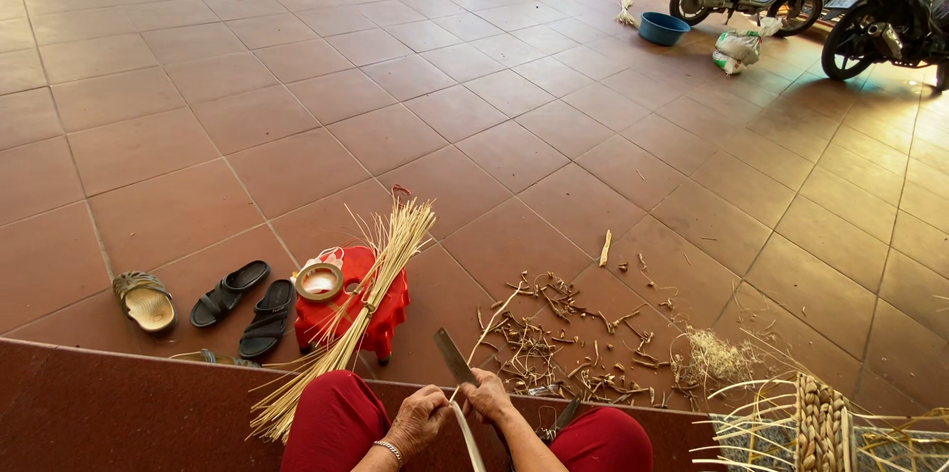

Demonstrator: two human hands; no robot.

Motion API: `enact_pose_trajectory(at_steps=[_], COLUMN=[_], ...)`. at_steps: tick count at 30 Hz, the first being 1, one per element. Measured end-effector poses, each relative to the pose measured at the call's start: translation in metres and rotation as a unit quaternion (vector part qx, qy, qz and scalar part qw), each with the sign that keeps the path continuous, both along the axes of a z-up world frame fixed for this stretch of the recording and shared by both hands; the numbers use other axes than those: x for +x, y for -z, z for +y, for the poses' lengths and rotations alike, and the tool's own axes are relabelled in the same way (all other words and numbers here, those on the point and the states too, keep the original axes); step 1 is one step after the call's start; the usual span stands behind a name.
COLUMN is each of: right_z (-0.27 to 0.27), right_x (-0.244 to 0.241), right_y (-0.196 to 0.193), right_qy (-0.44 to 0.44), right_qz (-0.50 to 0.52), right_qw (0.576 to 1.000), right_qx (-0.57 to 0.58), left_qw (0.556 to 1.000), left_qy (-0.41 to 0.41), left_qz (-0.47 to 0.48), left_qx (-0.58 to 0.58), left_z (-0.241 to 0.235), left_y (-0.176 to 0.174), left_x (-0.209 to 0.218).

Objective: The person sits on a tiled floor and uses a large knife to shave thin strips from bamboo sticks. They hold each stick with one hand and draw the knife along its length to remove the outer layer, producing long shavings that fall onto the floor.

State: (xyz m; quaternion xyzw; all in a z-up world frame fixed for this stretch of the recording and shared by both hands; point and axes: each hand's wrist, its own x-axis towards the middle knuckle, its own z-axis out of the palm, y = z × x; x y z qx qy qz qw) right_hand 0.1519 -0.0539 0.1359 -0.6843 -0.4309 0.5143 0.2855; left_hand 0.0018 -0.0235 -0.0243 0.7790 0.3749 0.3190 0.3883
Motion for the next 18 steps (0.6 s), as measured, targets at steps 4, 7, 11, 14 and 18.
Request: enact_pose_trajectory(at_steps=[4,7,11,14,18], right_z=[0.005,0.008,0.019,0.023,0.018], right_x=[0.005,0.010,0.017,0.024,0.036], right_y=[-0.007,0.007,0.044,0.075,0.100], right_qy=[0.037,0.026,0.020,0.035,0.036], right_qz=[-0.072,0.078,0.181,0.247,0.296], right_qw=[0.995,0.994,0.981,0.967,0.952], right_qx=[0.056,0.078,0.069,0.054,0.066], left_qw=[0.996,0.974,0.942,0.958,0.945], left_qy=[-0.011,-0.041,-0.114,-0.077,-0.079], left_qz=[0.076,-0.079,-0.130,-0.167,-0.129], left_qx=[-0.047,-0.208,-0.287,-0.222,-0.289], left_z=[-0.006,0.000,0.011,0.010,0.009], left_y=[-0.023,-0.039,-0.052,-0.045,-0.025], left_x=[-0.006,-0.008,-0.002,-0.002,-0.007])
